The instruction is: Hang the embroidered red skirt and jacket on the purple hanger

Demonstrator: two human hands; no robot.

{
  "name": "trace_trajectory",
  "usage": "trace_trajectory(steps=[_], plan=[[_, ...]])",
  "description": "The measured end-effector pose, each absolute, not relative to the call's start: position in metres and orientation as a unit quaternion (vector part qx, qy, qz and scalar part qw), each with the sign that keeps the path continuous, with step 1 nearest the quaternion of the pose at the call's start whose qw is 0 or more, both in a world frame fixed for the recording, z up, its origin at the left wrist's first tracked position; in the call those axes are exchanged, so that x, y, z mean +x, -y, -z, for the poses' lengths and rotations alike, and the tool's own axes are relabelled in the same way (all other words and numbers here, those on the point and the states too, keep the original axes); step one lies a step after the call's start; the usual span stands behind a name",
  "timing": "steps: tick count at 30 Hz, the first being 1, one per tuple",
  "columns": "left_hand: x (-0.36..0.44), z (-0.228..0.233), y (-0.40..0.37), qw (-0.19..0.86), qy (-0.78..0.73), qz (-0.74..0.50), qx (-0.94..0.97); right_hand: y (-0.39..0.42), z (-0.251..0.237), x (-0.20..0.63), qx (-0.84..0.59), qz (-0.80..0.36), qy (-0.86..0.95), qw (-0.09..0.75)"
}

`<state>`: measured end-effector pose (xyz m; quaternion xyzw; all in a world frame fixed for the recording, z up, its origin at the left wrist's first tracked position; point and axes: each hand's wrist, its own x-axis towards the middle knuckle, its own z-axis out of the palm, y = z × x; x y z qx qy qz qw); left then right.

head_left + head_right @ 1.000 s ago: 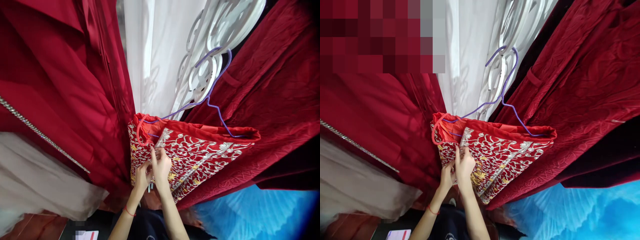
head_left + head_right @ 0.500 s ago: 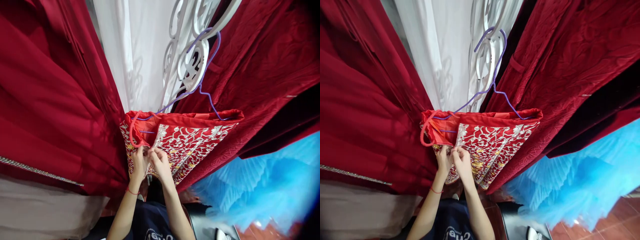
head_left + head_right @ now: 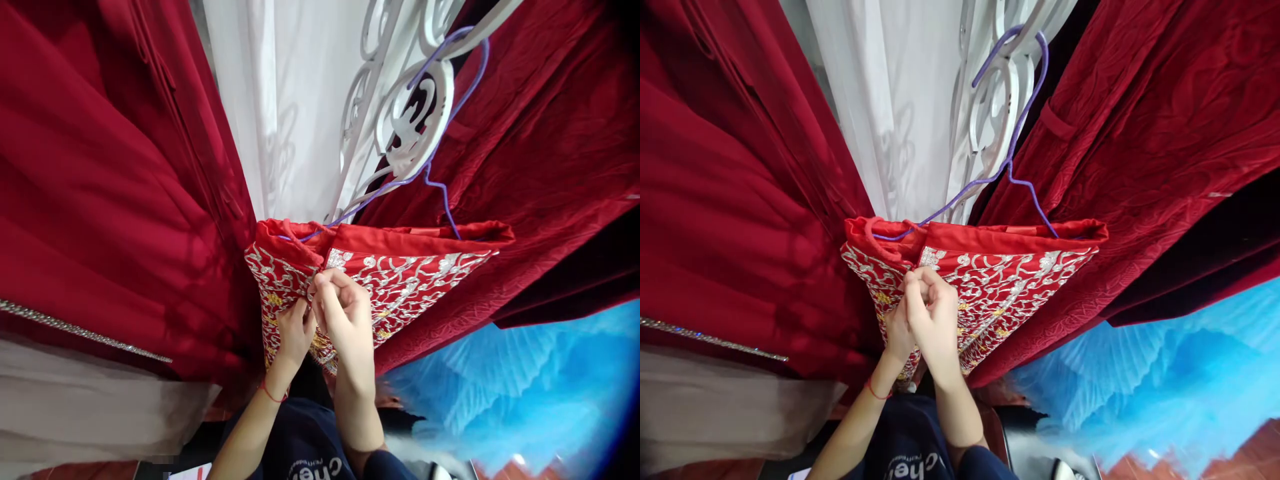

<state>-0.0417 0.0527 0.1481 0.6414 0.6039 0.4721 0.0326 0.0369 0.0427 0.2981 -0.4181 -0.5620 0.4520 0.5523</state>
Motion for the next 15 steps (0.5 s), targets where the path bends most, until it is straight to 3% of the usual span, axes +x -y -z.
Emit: trace_trajectory(steps=[11, 13, 15], plan=[[-0.036, -0.152, -0.051, 0.08, -0.581, -0.526, 0.615, -0.055, -0.312, 0.032, -0.406, -0.414, 0.576, 0.576], [-0.039, -0.155, -0.05, 0.089, -0.584, -0.524, 0.614, -0.047, -0.311, 0.039, -0.433, -0.341, 0.598, 0.582], [-0.043, -0.158, -0.045, 0.102, -0.581, -0.518, 0.62, -0.034, -0.312, 0.051, -0.485, -0.184, 0.582, 0.626]])
